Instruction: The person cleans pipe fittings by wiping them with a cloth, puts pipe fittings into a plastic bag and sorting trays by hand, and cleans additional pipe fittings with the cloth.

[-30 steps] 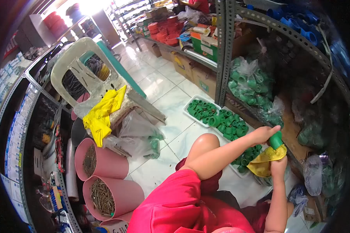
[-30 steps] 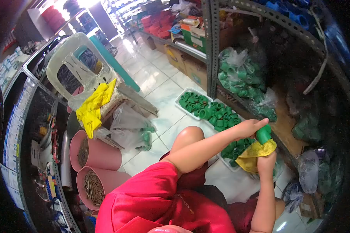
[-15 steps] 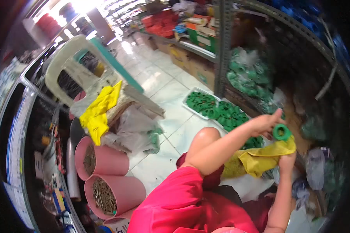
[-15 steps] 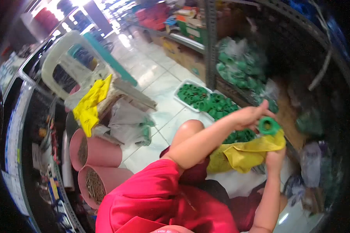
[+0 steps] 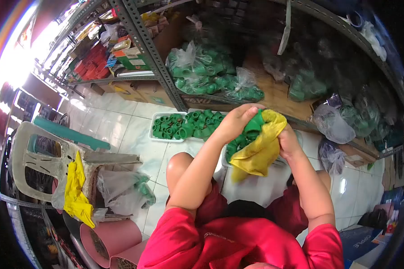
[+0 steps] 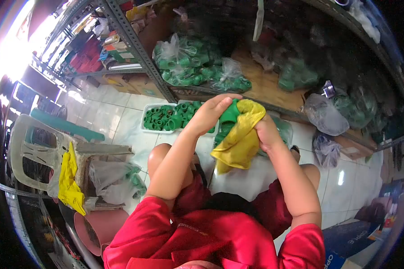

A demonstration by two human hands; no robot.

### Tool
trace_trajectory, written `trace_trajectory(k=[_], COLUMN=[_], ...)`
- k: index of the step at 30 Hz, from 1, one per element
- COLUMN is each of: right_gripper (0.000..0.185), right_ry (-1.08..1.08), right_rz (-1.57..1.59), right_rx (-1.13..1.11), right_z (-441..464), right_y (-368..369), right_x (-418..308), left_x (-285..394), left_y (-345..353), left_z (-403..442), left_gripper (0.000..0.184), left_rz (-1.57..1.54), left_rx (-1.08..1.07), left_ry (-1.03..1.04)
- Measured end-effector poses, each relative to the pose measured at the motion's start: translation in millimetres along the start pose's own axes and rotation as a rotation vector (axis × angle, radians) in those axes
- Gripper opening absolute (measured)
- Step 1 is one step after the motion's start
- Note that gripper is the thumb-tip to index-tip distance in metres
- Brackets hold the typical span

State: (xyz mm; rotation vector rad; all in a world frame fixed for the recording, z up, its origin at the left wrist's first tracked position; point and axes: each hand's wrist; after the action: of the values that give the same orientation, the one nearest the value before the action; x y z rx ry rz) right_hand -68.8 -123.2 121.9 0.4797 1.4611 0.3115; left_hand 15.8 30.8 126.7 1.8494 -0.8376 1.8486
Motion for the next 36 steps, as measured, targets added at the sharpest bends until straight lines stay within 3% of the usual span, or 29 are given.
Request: trace_trajectory(k=[2,3,5,9,12,14,18,21,22,23,25,27,29,30,32,35,36], right_gripper=[0.026,0.026,0.030,0.038,0.038,0.036,0.035,0.028,0.025,0.025,0.025,0.024,0.023,0.023,0.023,0.025,0.026], right_ry=[0.005,0.012,-0.044,-0.108,-0.226,-0.245,-0.381,-0.135,-0.070,-0.072,0.305,0.314,0.202,0.198,-0.210,-0.237,-0.165], right_rz=[0.131,0.263,0.174,-0.798,-0.940,-1.385,-1.448,-0.786,-0.374,-0.374,0.434,0.490,0.208,0.207,-0.909,-1.123,-1.016], right_rx=[0.021,0.035,-0.041,-0.230,-0.400,-0.473,-0.436,-0.353,-0.344,-0.349,-0.157,-0.160,-0.100,-0.101,-0.095,-0.160,-0.207], right_z=[0.8,0.8,-2.3,-10.7,-12.9,-13.0,-5.7,-5.9,-4.4,-4.7,-5.5,-6.4,-6.3,-6.3,-7.3,-11.9,-11.2], right_y=[-1.0,-1.4,-0.5,3.5,0.3,6.9,9.4,8.1,9.4,8.2,2.8,3.6,6.8,8.4,9.7,-5.0,-5.2], right_x=[-4.0,-6.4,-11.3,3.9,23.9,24.4,21.5,20.3,15.0,16.3,22.9,25.5,24.9,22.3,16.5,35.4,37.9], left_x=[-17.4,-12.6,-3.3,1.6,-8.4,-5.4,-1.2,-9.1,-12.5,-16.0,-19.7,-21.1,-17.7,-13.2,-14.4,-14.5,-25.0], left_y=[1.1,-2.1,-5.4,-0.3,2.7,6.6,10.6,11.2,13.1,13.7,13.9,15.7,4.4,-2.4,-7.5,6.1,12.5], left_z=[12.0,11.1,6.2,7.4,5.8,3.9,3.6,7.4,8.8,11.0,13.2,12.1,9.3,6.8,6.6,3.8,5.8], left_gripper=[0.033,0.035,0.036,0.038,0.036,0.033,0.030,0.028,0.028,0.028,0.028,0.028,0.029,0.032,0.041,0.045,0.044], left_rz=[-0.280,-0.562,-0.670,-1.026,-0.918,-0.757,-0.892,-0.889,-1.006,-1.116,-1.082,-1.011,-0.906,-0.753,-0.585,-0.384,-0.334], left_rx=[0.076,0.052,0.146,0.065,0.019,0.044,0.020,-0.035,-0.111,-0.190,-0.270,-0.204,-0.190,-0.122,-0.040,0.041,0.089], left_ry=[-0.061,-0.183,-0.196,-0.173,-0.153,-0.201,-0.161,-0.079,-0.010,0.064,0.126,0.060,0.031,-0.128,-0.409,-0.523,-0.441])
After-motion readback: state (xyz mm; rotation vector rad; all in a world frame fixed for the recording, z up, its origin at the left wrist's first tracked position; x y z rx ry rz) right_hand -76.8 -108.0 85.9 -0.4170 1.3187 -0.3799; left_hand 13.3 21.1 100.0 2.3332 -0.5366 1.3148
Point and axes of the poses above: each hand's wrist, its own z-axis towards the middle knuckle, its own y-axis out of the palm, x = y × z, and after that the axes turned 11 degrees about -y, right-handed
